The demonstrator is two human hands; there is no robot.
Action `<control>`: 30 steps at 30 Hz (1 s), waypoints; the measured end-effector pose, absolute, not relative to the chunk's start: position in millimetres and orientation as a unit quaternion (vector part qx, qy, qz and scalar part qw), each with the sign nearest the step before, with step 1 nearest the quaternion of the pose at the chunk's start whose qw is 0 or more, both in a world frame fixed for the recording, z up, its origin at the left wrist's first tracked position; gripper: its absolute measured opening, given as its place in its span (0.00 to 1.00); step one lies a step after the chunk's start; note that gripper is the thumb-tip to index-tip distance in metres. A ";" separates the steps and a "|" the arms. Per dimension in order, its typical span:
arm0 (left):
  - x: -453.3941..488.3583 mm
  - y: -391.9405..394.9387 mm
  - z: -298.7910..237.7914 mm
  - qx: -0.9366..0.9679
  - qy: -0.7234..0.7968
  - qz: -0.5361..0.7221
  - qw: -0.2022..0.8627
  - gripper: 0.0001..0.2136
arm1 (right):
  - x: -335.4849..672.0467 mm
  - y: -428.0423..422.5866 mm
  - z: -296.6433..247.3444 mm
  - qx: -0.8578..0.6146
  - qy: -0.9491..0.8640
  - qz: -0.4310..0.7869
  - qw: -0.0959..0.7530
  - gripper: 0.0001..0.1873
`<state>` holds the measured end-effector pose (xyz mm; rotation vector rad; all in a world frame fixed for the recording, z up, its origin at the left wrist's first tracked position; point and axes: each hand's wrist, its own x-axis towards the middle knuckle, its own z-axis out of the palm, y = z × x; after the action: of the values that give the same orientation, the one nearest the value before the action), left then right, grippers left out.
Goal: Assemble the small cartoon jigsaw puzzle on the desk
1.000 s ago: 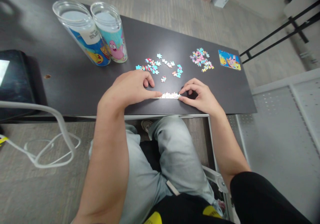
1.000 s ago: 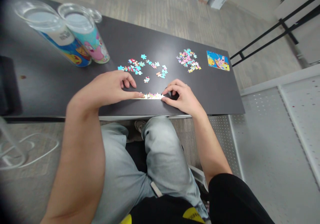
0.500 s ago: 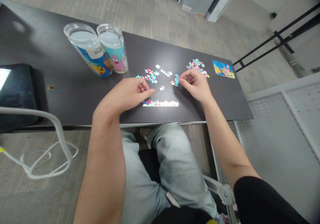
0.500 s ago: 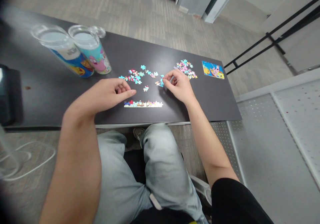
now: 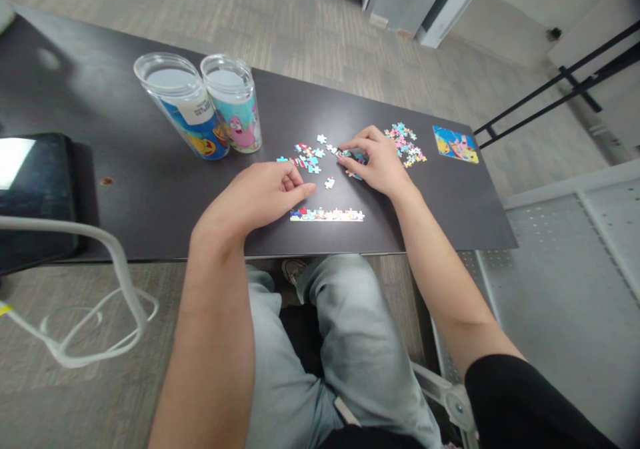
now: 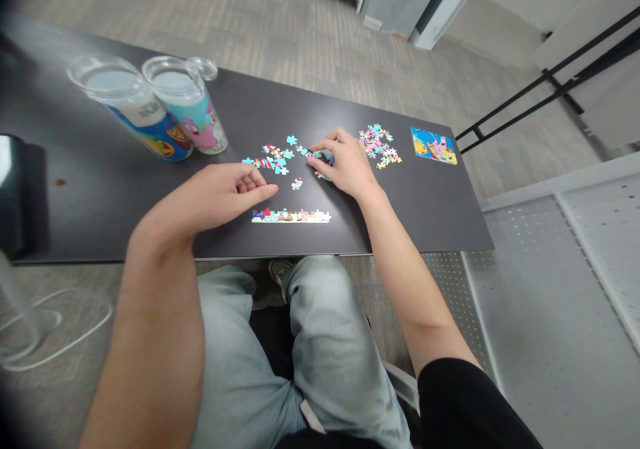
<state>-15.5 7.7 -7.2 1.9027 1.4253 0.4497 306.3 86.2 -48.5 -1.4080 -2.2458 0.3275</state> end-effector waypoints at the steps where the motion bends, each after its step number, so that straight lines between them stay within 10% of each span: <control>1: -15.3 7.9 -7.4 0.736 0.553 0.172 0.350 0.16 | 304.0 84.6 -46.7 -0.513 -0.820 0.117 0.227 0.11; 30: -13.3 3.8 -1.7 0.727 0.558 0.177 0.360 0.13 | 293.0 43.9 -35.4 -0.497 -0.806 0.205 0.247 0.06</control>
<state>-13.3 3.8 -1.7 1.8735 1.4390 0.4567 293.0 43.9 -35.4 -1.3556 -2.1977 0.5597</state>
